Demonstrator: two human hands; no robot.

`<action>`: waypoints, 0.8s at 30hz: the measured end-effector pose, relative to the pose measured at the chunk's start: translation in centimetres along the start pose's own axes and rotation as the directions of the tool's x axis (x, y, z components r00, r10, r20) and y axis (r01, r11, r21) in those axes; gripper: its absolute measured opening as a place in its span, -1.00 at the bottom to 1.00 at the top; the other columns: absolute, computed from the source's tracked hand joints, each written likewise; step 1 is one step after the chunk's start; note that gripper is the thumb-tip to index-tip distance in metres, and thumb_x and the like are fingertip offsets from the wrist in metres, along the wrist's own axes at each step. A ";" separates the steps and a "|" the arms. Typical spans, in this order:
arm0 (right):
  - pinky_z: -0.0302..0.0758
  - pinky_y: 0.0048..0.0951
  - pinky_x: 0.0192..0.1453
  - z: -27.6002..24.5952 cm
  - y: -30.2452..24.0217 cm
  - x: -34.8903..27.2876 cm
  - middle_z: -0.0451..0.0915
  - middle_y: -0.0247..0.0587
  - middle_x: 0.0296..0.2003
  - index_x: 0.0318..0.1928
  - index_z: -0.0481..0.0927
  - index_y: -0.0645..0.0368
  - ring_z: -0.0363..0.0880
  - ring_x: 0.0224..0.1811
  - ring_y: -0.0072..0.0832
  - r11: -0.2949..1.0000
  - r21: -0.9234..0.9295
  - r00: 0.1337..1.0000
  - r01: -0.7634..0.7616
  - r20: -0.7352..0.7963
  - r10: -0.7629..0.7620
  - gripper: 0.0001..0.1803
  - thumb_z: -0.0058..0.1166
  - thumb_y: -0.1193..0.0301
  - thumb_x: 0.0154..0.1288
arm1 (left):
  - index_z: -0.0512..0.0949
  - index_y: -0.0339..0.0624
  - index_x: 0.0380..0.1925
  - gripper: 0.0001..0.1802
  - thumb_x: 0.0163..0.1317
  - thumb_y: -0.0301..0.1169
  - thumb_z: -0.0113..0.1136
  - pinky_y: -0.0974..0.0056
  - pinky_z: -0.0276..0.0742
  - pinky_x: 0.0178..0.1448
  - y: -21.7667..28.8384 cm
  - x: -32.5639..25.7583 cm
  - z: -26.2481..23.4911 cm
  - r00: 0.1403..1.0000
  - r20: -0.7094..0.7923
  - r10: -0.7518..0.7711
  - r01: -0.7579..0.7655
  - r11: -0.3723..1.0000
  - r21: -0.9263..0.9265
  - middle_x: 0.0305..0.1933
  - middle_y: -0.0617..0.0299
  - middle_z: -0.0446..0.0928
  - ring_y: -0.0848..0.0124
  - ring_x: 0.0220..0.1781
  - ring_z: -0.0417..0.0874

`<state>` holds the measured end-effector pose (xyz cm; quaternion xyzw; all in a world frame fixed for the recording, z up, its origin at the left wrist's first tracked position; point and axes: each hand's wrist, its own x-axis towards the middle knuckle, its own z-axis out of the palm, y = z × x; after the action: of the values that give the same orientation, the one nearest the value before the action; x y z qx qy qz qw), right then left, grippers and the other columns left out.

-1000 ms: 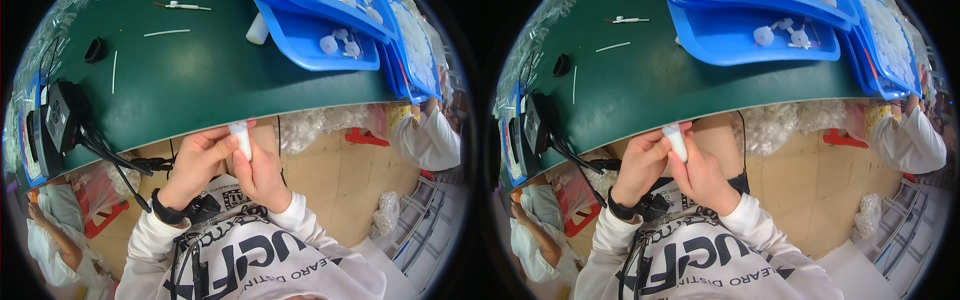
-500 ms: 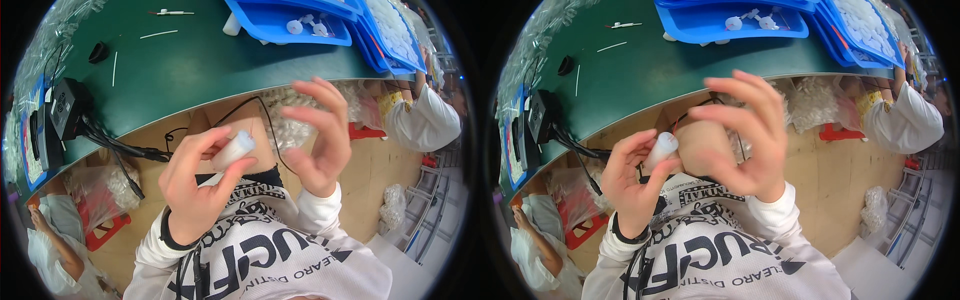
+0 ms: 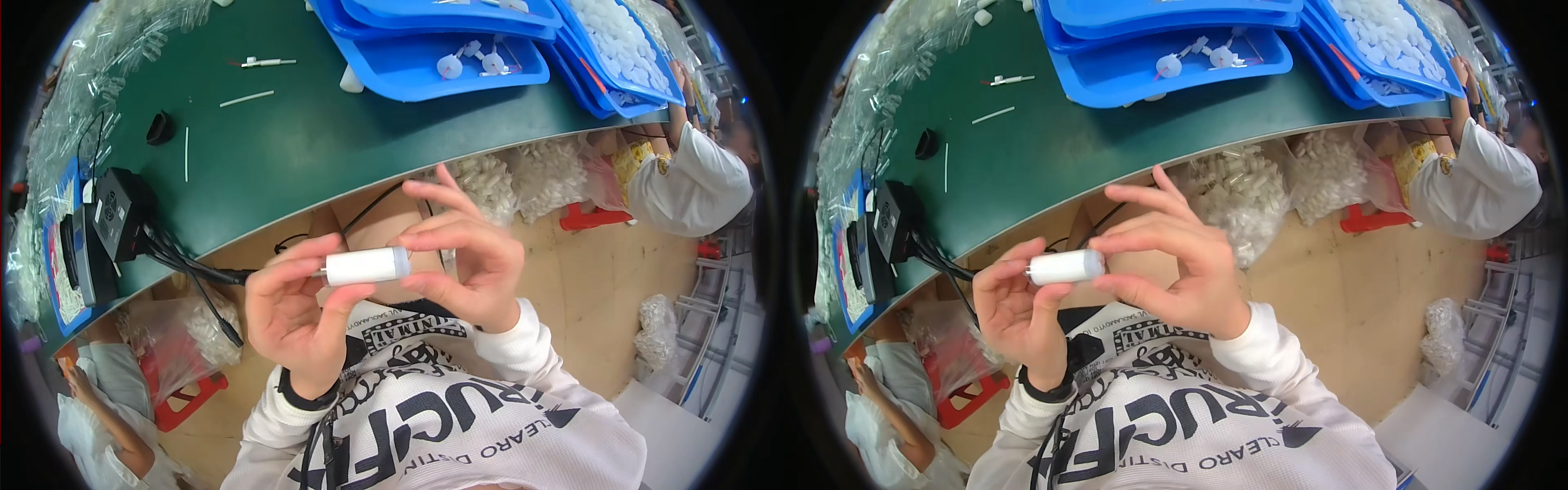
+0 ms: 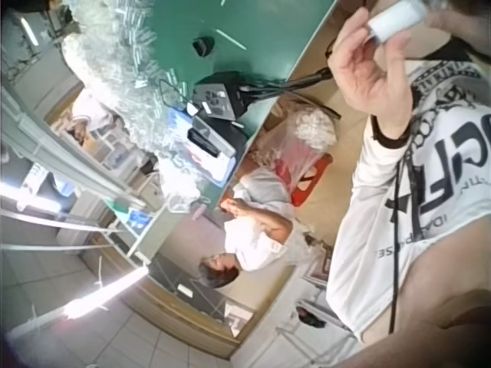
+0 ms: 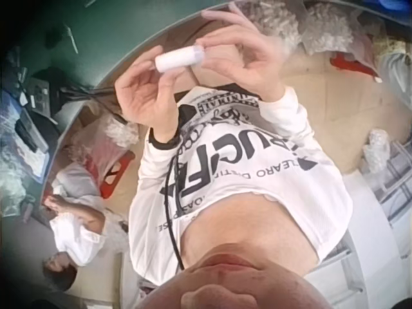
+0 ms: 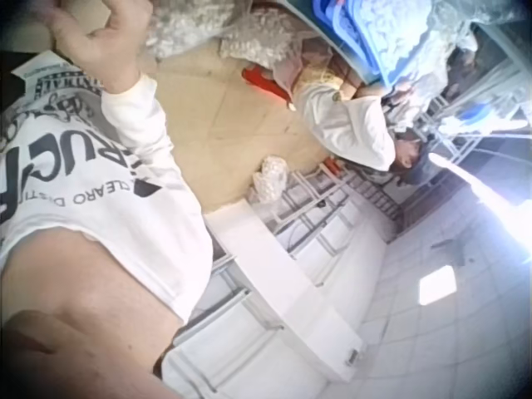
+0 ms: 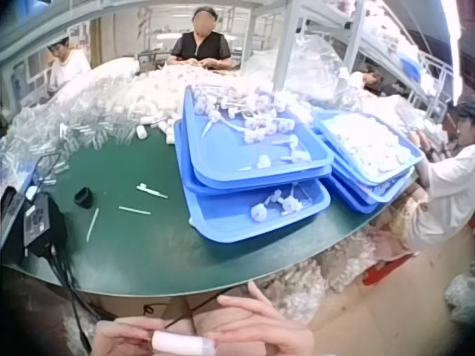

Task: The person repeatedly picks up small white cylindrical components and clear plastic tubes from a green workbench. They insert the white components into the tubes by hand, then place the assembled units into blue trays. The process is repetitive and performed one at a time.

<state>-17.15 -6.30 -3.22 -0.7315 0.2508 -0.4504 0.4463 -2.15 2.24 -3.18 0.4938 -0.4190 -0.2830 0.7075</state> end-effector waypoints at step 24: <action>0.48 -0.20 -0.14 -18.8 36.4 -13.3 0.60 -0.05 -0.33 -0.25 0.57 0.14 0.57 -0.25 -0.13 0.144 -0.661 0.626 -0.736 -0.586 0.515 -0.70 0.05 0.19 0.12 | 0.53 -0.37 -0.18 -0.64 0.09 -0.32 0.17 0.37 0.43 -0.14 10.6 21.7 -11.8 0.920 0.262 -0.293 -0.138 0.384 0.913 -0.27 0.09 0.58 0.43 -0.21 0.57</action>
<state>-38.69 -21.36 -37.33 -0.6175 0.7693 -0.1047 0.1263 18.61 -6.26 11.68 0.7554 -0.6096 -0.1271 0.2039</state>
